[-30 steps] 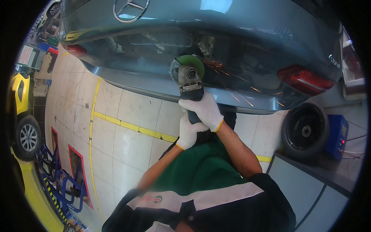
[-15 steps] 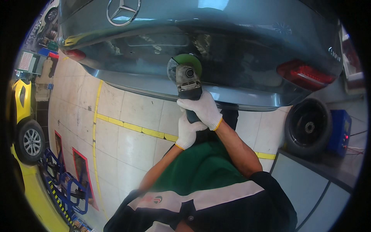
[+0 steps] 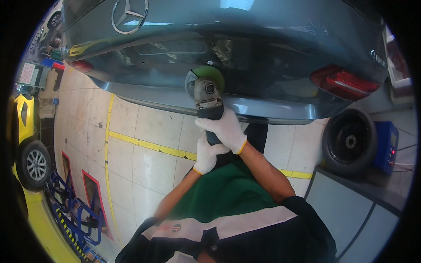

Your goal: The person uses an angle grinder to grind a damaged area on the rear bumper of a Mercedes-Benz. The person holds the tool with both hands and moves it across the surface, producing sparks. The task continues for the duration of the clip.

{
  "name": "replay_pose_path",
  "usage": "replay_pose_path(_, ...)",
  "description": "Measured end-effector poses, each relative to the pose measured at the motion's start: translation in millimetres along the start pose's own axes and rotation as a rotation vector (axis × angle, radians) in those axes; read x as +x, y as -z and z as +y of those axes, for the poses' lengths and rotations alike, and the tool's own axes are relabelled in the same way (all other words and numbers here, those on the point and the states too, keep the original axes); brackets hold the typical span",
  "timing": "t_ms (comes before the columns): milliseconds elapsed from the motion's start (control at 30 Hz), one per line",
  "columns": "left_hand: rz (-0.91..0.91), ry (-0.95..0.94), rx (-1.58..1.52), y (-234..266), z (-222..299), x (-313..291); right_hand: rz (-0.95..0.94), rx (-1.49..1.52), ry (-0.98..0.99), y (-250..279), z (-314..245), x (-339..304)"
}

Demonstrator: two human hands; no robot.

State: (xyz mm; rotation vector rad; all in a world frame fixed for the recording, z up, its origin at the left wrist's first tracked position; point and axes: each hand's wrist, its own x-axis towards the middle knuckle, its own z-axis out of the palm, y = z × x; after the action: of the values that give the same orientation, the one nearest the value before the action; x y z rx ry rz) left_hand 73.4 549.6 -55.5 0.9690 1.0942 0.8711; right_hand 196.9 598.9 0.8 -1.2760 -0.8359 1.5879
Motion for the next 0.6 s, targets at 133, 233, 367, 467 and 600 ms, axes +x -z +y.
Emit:
replay_pose_path(133, 0.017, -0.015, 0.075, -2.0, 10.2, 4.3, 0.002, 0.053, 0.014, 2.0, -1.5, 4.8)
replay_pose_path(233, 0.036, -0.009, 0.122, -1.5, 13.8, 7.3, -0.018, 0.095, -0.022, -0.6, -8.4, 5.2)
replay_pose_path(367, 0.065, -0.015, 0.164, 1.0, 17.0, 7.5, -0.054, 0.160, -0.043, -0.6, -10.0, 6.6)
replay_pose_path(467, 0.074, -0.038, 0.195, 0.2, 24.4, 5.5, -0.051, 0.196, -0.043, -2.5, -10.2, 6.5)
replay_pose_path(600, 0.082, 0.024, 0.235, 4.1, 22.9, 5.9, -0.039, 0.226, -0.052, -4.9, -7.3, 6.9)
